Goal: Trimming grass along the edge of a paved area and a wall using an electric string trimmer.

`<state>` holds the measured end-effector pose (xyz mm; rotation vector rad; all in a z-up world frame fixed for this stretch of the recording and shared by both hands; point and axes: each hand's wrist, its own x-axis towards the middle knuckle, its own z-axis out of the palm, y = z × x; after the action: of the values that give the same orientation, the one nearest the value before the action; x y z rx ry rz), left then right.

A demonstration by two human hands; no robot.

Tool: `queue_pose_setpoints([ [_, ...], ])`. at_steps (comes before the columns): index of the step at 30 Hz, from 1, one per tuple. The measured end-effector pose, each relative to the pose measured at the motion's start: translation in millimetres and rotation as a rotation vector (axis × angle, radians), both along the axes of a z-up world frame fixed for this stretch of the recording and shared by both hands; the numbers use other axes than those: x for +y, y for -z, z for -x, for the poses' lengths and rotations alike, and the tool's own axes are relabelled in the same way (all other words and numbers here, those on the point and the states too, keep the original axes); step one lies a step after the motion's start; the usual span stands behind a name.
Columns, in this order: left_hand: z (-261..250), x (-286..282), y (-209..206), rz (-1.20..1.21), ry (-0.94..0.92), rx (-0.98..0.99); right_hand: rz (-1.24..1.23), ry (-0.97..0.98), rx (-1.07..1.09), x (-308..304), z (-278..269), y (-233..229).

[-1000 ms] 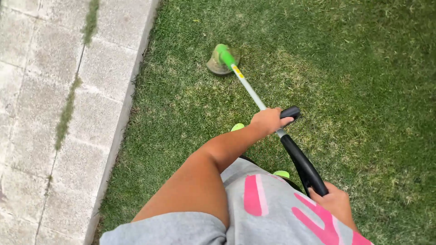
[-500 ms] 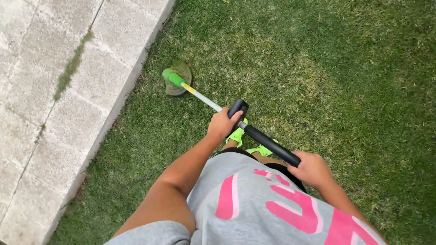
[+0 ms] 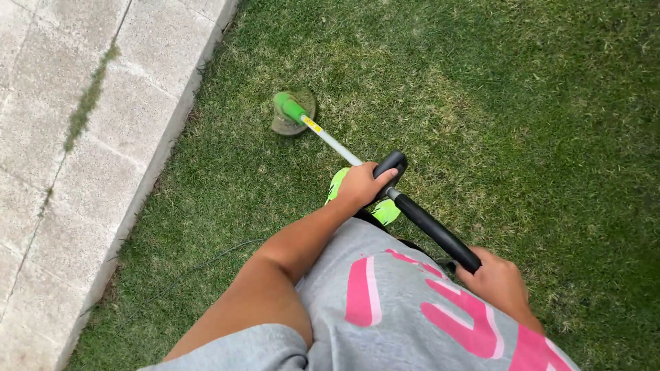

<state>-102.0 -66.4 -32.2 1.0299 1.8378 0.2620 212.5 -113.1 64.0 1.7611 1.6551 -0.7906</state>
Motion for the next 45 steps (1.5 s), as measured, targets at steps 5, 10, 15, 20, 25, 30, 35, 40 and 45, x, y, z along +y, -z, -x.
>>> queue_pose_setpoints([
  [5, -57, 25, 12, -0.037, 0.218, -0.014, -0.018, 0.247, -0.054, -41, -31, -6],
  [10, -112, 61, 2, -0.012, 0.462, -0.025, -0.006, 0.618, 0.034, -63, -29, -38],
  [15, -199, 83, 8, -0.057, 0.817, -0.057, -0.148, 0.956, 0.097, -121, -58, -16],
  [20, -263, 92, -14, -0.023, 1.078, -0.082, -0.1, 1.015, -0.047, -186, -88, 52],
  [25, -305, 104, -24, 0.068, 1.314, -0.072, -0.053, 1.238, -0.006, -220, -97, 103],
  [30, -303, 111, -20, 0.062, 1.362, -0.094, -0.25, 1.38, -0.004, -212, -61, 73],
  [35, -236, 150, -24, 0.075, 1.327, -0.098, -0.363, 1.303, -0.083, -152, 11, 39],
  [40, -136, 195, -28, 0.109, 1.124, -0.065, -0.376, 1.331, 0.078, -60, 81, -4],
  [45, -25, 234, -24, 0.061, 0.914, -0.06, -0.181, 1.013, 0.069, 19, 116, -7],
])
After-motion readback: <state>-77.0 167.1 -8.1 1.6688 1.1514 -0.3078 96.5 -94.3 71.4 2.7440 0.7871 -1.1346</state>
